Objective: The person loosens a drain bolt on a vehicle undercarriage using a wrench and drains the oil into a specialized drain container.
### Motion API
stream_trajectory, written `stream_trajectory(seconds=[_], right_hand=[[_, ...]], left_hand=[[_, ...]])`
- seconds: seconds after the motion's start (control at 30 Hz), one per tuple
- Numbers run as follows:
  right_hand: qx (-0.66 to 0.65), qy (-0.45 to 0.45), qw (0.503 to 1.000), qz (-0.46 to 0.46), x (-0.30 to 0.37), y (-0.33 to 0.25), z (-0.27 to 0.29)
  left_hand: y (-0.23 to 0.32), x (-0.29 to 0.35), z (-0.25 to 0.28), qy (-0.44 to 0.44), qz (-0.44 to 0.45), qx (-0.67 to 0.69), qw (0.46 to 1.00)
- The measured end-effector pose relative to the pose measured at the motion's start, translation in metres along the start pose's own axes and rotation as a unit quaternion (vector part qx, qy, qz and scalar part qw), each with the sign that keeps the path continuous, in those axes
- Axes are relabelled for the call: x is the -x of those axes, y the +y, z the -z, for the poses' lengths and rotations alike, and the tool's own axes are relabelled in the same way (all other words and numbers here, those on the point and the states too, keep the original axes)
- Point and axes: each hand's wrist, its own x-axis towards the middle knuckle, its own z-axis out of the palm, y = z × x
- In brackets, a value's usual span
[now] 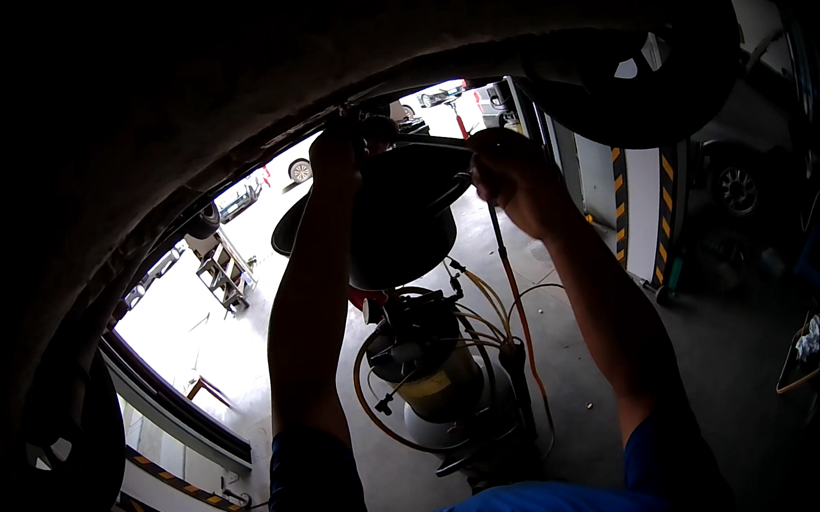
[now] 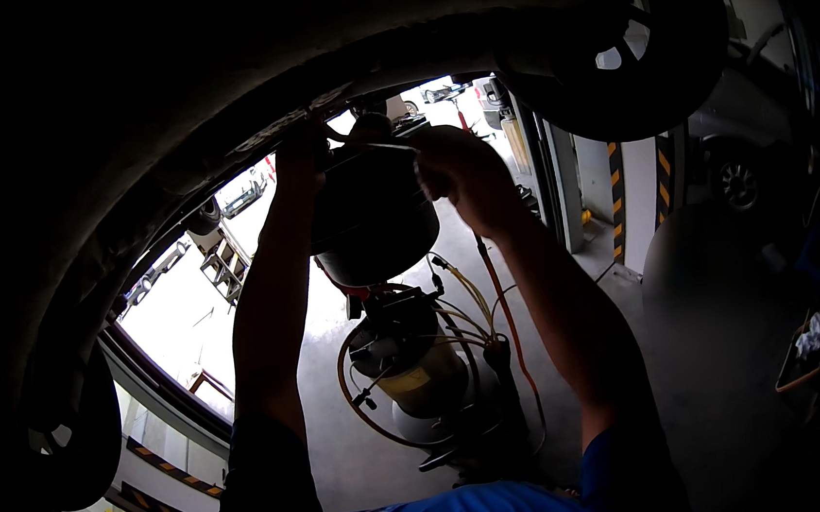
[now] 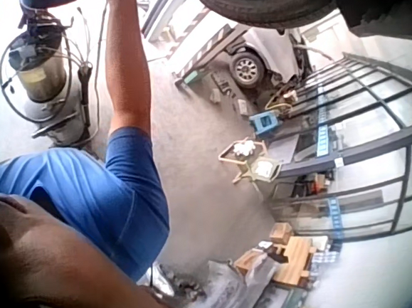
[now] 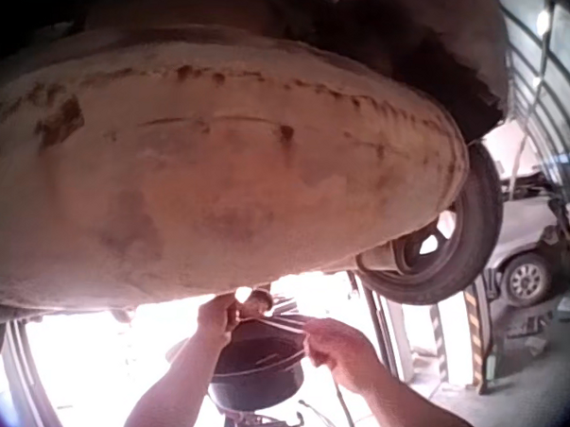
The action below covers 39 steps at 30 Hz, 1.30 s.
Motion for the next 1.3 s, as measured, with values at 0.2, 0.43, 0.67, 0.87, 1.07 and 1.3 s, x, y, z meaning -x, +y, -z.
stream_trajectory(seconds=[0.2,0.43,0.67,0.87,1.07,1.3], right_hand=[[-0.134,0.08,0.987,-0.037,-0.031,0.018,0.056],[-0.132,0.081,0.985,-0.075,-0.059,0.023,0.093],[0.008,0.003,0.998,-0.055,-0.055,0.007,0.075],[0.132,0.008,0.988,-0.078,-0.056,-0.008,0.084],[0.211,-0.002,0.976,-0.056,-0.046,-0.028,0.062],[0.203,0.006,0.977,-0.056,-0.043,-0.032,0.059]], left_hand=[[0.0,-0.007,0.002,0.062,0.004,-0.072,0.995],[-0.002,-0.007,-0.01,0.147,0.003,-0.025,0.989],[0.001,-0.007,-0.008,0.179,-0.012,-0.027,0.983],[0.005,-0.006,-0.013,0.153,-0.024,-0.05,0.987],[0.0,-0.007,-0.011,0.16,-0.018,-0.027,0.986],[-0.01,0.012,-0.013,0.147,-0.017,0.028,0.989]])
